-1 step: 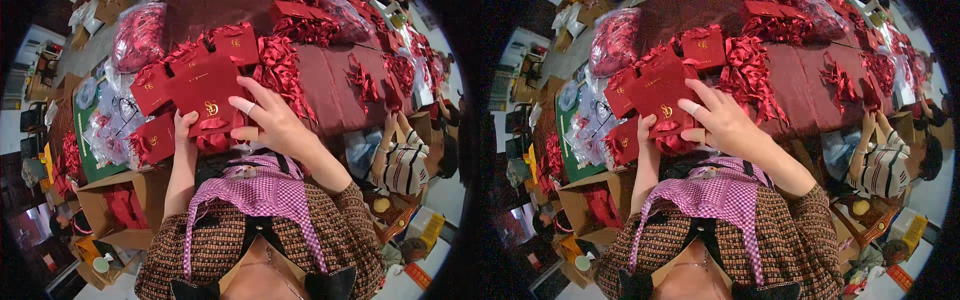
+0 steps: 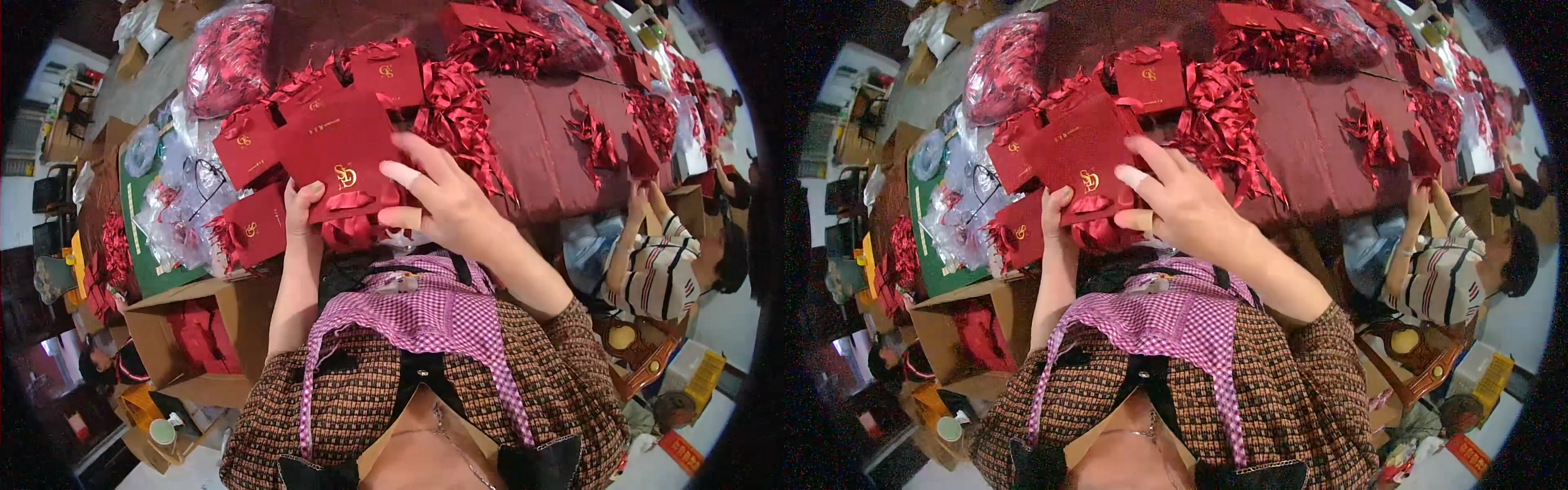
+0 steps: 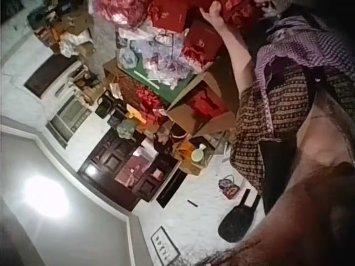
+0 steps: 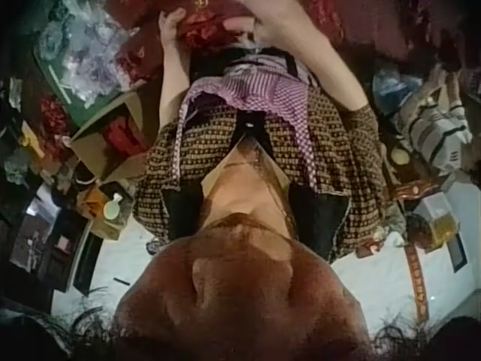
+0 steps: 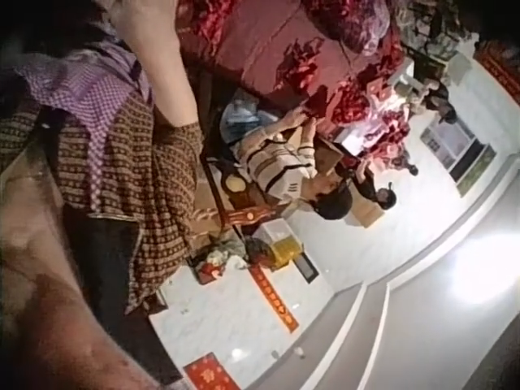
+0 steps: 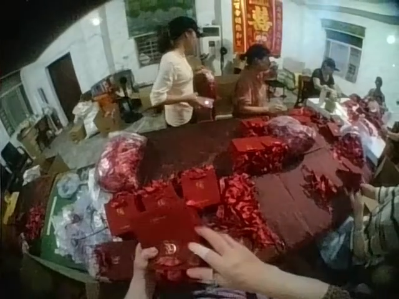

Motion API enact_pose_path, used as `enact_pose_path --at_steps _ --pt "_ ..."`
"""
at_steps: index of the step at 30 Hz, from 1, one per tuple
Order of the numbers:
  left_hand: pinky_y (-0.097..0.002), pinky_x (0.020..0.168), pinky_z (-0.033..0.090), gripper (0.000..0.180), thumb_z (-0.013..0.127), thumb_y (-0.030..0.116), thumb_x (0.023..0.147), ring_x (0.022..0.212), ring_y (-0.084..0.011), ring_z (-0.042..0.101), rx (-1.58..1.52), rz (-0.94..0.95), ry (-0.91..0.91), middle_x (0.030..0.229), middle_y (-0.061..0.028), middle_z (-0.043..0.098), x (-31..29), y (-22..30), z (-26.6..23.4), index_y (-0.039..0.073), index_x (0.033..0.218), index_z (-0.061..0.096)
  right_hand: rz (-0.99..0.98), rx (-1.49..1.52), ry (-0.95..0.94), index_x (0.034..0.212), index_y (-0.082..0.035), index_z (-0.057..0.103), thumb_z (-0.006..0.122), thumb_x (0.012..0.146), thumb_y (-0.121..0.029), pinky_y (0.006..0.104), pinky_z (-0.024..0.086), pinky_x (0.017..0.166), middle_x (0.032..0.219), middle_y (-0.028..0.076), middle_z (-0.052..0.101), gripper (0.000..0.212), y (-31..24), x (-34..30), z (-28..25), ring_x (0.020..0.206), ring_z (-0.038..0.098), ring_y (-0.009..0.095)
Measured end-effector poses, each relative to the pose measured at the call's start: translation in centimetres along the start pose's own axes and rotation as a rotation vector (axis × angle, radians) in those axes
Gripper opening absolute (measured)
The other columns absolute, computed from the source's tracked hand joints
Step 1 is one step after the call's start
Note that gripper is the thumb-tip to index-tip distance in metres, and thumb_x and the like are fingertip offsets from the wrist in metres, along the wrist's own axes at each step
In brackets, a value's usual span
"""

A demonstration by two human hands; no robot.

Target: The person picks up red gift bags from a table and places them into a plastic bag by hand. The person then removes the gift bags from the plastic bag and stacks them back on the table.

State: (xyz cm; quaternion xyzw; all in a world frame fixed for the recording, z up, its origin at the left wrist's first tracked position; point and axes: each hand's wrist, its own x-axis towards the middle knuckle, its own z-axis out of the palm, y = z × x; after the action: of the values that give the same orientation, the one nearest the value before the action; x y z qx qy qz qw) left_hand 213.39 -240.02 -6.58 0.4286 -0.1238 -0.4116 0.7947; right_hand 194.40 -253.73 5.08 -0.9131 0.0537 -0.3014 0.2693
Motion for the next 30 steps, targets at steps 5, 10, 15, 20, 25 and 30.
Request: enact_pose_path --at_steps 5,10,15,20,25,30 --pt "-0.0356 0.082 0.053 0.051 0.066 0.015 0.07 0.091 -0.0211 0.063 -0.052 -0.037 0.225 0.102 -0.0094 0.062 -0.6 -0.3 -0.9 0.0 0.117 0.051 0.061 0.054 0.099 0.096 -0.004 0.061 0.074 0.072 -0.003 0.0356 0.053 0.068 0.094 0.014 0.059 0.027 -0.2 -2.8 1.3 0.082 0.061 0.029" --pt "-0.0366 0.084 0.052 0.049 0.065 0.019 0.074 0.092 -0.0216 0.062 -0.085 -0.018 0.241 0.103 -0.0097 0.061 -1.5 0.4 0.4 -0.001 0.117 0.051 0.016 0.244 -0.199 0.097 -0.003 0.066 0.073 0.077 -0.01 0.0346 0.053 0.071 0.091 0.014 0.065 0.023 -0.8 -5.7 2.2 0.082 0.065 0.029" --pt "-0.0366 0.084 0.053 0.055 0.068 0.009 0.068 0.092 -0.0237 0.063 -0.003 0.053 0.216 0.106 -0.0099 0.062 -2.3 1.4 0.2 -0.001 0.118 0.05 0.71 0.775 0.003 0.106 0.0 0.065 0.071 0.078 -0.011 0.0255 0.051 0.069 0.101 0.011 0.066 0.031 2.3 -4.1 -3.1 0.08 0.063 0.015" --pt "-0.0348 0.091 0.047 0.065 0.074 0.006 0.063 0.1 -0.0228 0.06 0.244 0.155 0.086 0.111 -0.0108 0.061 -3.6 0.1 3.1 -0.002 0.122 0.048 0.546 0.594 -0.13 0.14 0.008 0.028 0.084 0.065 -0.023 0.0334 0.034 0.106 0.139 0.022 0.041 0.099 4.4 -2.3 -0.3 0.128 0.042 0.024" --pt "-0.0342 0.101 0.038 0.084 0.078 0.001 0.062 0.116 -0.0212 0.051 0.391 0.118 -0.056 0.126 -0.0107 0.052 -5.5 0.1 6.0 -0.003 0.135 0.037 1.007 1.151 -0.248 0.133 0.001 0.043 0.081 0.066 -0.01 0.0362 0.043 0.098 0.123 0.01 0.057 0.078 5.2 -3.8 -2.1 0.112 0.055 0.022" --pt "-0.0334 0.105 0.034 0.086 0.079 0.005 0.065 0.121 -0.0199 0.046 0.157 0.045 -0.157 0.131 -0.0114 0.047 -5.9 -1.8 6.8 -0.002 0.138 0.034 0.976 1.141 -0.362 0.129 0.0 0.048 0.082 0.062 -0.022 0.0377 0.044 0.095 0.121 0.008 0.057 0.078 9.0 -7.0 -1.1 0.11 0.055 0.023"
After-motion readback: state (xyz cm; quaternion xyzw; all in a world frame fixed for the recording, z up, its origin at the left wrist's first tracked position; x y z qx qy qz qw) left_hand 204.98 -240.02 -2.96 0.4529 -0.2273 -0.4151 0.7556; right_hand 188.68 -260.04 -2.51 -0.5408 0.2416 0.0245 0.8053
